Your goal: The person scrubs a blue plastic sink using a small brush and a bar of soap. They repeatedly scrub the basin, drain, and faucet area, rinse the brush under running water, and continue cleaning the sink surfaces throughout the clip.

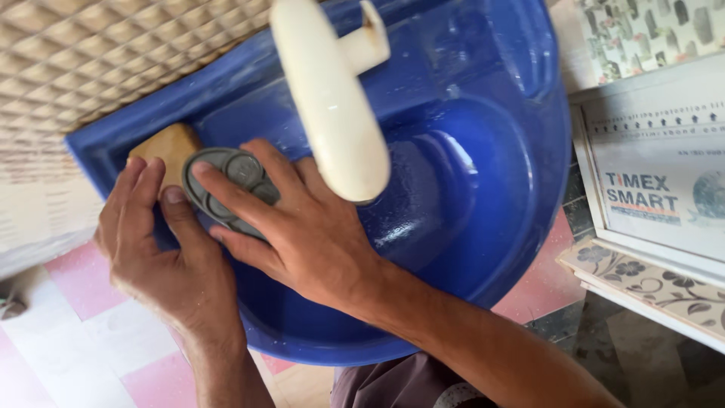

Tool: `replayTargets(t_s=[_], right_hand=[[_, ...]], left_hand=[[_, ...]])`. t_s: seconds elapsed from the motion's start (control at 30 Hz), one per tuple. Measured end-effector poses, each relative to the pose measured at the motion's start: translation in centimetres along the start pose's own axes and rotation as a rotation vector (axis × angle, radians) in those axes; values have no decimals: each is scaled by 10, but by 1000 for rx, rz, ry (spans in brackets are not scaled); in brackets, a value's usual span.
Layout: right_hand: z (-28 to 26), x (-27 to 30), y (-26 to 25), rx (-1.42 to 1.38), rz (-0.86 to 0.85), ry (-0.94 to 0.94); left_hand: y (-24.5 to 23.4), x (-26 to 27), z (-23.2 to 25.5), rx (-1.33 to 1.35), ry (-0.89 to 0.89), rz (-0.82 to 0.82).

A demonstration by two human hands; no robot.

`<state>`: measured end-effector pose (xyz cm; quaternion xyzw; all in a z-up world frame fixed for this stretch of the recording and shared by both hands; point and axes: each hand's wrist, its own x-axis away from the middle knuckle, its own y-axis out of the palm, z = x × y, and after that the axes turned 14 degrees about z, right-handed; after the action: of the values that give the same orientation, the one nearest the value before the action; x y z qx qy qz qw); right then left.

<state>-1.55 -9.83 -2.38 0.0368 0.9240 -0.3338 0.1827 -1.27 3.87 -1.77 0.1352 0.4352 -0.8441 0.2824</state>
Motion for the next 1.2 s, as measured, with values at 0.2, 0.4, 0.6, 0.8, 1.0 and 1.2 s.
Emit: replayTargets(t_s=[0.2, 0.4, 0.6, 0.8, 1.0, 1.2], right_hand=[[7, -18, 54, 250, -50, -225], [19, -24, 75, 265, -54, -272], [6, -38, 79, 324, -82, -305], [-1, -53, 79, 354, -88, -343], [-6, -58, 82, 389, -100, -349], [-5, -63, 83, 370, -115, -347]], left_hand=[[1, 0, -48, 126, -166, -268], [5, 2, -58, 54, -110, -189], [16, 1, -57, 11, -124, -100], [21, -2, -49, 25, -192, -50], [20, -8, -42, -24, -436, -89], [21, -6, -43, -4, -330, -54]])
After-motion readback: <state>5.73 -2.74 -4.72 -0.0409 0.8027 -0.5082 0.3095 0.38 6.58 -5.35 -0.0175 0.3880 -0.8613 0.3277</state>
